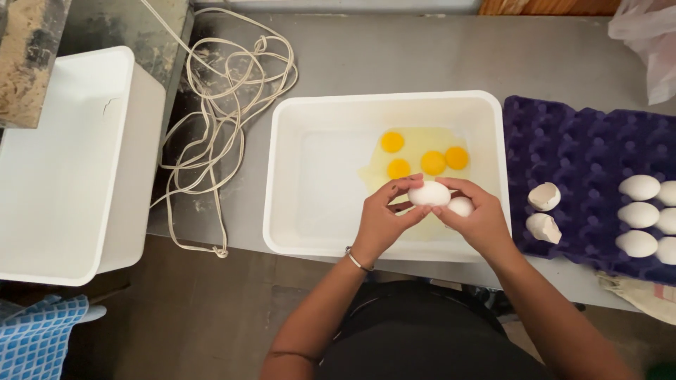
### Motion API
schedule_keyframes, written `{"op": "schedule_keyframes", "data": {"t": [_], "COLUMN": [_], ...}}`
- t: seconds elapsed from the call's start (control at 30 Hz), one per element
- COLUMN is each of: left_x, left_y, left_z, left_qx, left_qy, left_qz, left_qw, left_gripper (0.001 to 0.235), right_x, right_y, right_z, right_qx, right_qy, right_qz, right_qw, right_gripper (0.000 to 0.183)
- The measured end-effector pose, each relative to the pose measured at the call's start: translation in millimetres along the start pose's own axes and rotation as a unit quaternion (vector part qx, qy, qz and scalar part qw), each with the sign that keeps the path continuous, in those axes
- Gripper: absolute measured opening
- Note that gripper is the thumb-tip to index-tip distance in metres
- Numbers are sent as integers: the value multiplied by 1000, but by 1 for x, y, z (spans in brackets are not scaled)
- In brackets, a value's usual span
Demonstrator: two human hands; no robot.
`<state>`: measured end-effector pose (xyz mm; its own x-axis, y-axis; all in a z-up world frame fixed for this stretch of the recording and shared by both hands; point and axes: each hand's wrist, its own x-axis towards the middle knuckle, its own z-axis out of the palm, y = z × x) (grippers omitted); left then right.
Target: Cracking a tray of eggs into a plastic container at a steady, efficient pace.
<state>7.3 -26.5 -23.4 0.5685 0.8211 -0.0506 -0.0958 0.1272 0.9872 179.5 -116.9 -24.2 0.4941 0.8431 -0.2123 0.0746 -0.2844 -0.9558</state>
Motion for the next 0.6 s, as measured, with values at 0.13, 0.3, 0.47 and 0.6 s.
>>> {"op": "schedule_keyframes", "data": {"t": [0.13, 0.3, 0.47, 0.6], "left_x": [2, -2, -4, -3], "left_y": [-3, 10, 12, 9], "left_z": [7, 17, 19, 21], "left_qx": [14, 129, 179, 197], "left_qy": [14, 69, 83, 99], "left_qz": [-3, 47, 111, 162], "left_qw": [1000, 988, 974, 962], "left_gripper": [43, 35, 31, 30], "right_x": [-9, -18, -13, -9], "right_y": [-1, -10, 1, 2], "right_z": [3, 16, 18, 15], "right_qx": [-66, -124, -136, -141], "right_qy": [14, 78, 92, 90], "right_qz": [-61, -144, -185, -204], "right_qw": [996, 979, 969, 965], "right_gripper": [52, 41, 42, 42]}}
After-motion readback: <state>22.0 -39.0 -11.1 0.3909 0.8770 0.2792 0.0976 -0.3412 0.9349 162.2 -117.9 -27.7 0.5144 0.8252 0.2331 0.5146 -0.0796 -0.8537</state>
